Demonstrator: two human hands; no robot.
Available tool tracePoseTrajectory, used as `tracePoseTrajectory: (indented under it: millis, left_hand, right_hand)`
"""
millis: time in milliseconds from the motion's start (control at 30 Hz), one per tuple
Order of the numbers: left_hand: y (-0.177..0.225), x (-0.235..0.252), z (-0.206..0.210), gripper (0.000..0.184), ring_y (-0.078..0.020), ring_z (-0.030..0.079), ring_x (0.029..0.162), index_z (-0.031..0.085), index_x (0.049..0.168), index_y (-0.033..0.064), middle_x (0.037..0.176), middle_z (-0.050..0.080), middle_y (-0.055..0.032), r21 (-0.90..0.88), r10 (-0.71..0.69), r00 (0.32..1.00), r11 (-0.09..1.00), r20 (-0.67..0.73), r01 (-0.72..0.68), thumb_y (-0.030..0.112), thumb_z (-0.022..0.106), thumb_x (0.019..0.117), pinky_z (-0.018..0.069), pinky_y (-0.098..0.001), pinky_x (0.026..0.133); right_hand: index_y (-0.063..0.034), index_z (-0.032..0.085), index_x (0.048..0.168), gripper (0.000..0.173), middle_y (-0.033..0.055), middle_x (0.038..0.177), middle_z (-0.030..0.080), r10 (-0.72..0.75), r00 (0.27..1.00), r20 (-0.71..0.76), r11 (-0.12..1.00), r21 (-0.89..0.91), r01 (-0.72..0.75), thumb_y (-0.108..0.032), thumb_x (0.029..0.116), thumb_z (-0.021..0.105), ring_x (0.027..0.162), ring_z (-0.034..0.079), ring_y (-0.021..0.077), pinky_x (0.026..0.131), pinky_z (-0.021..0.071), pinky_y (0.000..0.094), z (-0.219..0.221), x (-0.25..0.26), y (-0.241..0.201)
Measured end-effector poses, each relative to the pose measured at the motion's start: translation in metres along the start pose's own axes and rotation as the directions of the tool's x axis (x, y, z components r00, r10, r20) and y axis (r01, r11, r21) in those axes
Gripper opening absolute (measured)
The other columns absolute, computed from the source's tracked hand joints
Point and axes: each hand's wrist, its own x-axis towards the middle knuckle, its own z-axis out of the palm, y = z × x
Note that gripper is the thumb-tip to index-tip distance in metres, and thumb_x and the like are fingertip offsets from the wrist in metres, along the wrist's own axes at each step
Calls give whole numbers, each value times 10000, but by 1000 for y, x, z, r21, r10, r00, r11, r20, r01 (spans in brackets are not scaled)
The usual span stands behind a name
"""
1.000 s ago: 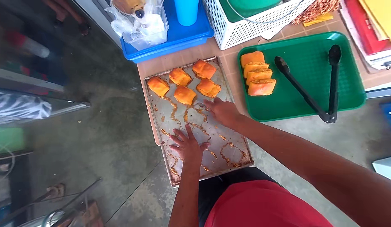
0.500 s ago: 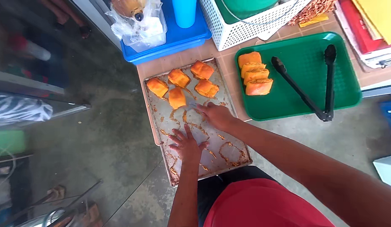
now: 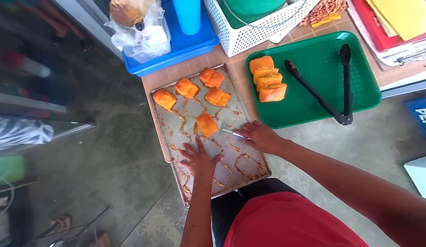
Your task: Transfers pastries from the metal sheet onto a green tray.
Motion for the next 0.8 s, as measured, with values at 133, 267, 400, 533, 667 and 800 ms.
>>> tracePoseTrajectory:
  millis: [133, 267, 400, 533, 667, 800]
  left_hand:
    - [-1, -1, 4, 1218, -567, 98, 1515, 149, 1660, 214, 1674, 0, -316, -16, 5, 998, 1000, -55, -6, 756, 736, 740, 286, -728, 1090]
    - [1, -2, 5, 1244, -568, 118, 1510, 137, 1660, 200, 1670, 16, -322, -12, 8, 996, 1000, -84, -9, 760, 742, 729, 308, -719, 1075]
    - [-3, -2, 6, 1246, -569, 121, 1508, 147, 1659, 199, 1669, 24, -323, -19, -2, 995, 1000, -96, 1, 762, 746, 722, 304, -714, 1081]
    - [-2, -2, 7, 1241, -567, 135, 1505, 149, 1659, 206, 1671, 22, -318, -14, -2, 995, 1000, -103, 0, 760, 746, 723, 321, -710, 1070]
    - [-1, -4, 3, 1237, -551, 121, 1515, 142, 1660, 211, 1674, 12, -313, -9, -4, 996, 1000, -86, 3, 773, 731, 729, 306, -700, 1090]
    - [-2, -4, 0, 1224, -559, 103, 1515, 126, 1661, 221, 1672, -9, -318, -20, -9, 999, 1000, -41, 8, 769, 723, 743, 299, -707, 1097]
  right_hand:
    - [-81, 575, 1463, 484, 287, 1452, 526, 197, 837, -511, 979, 143, -143, -231, 1010, 661, 1334, 475, 546, 1000, 426, 732, -13, -28, 74]
    - [-47, 235, 1629, 1050, 390, 1617, 186, 653, 511, -559, 751, 391, -532, -385, 847, 848, 1421, 233, 673, 1010, 273, 846, -53, -59, 173]
    - [-41, 68, 1649, 1268, 404, 1596, 209, 798, 443, -409, 600, 467, -649, -478, 783, 885, 1420, 268, 642, 1048, 305, 783, -60, -60, 214]
    - [-8, 141, 1632, 1227, 428, 1546, 264, 831, 432, -350, 556, 546, -627, -439, 773, 904, 1412, 282, 629, 1053, 315, 766, -64, -65, 224]
    - [83, 529, 1365, 684, 421, 1218, 565, 795, 420, -437, 600, 666, -443, -322, 889, 807, 1118, 557, 597, 889, 418, 775, -55, -103, 206]
    - [32, 483, 1431, 639, 309, 1148, 626, 597, 692, -406, 742, 608, -283, -204, 915, 777, 896, 639, 409, 788, 517, 618, -29, -144, 111]
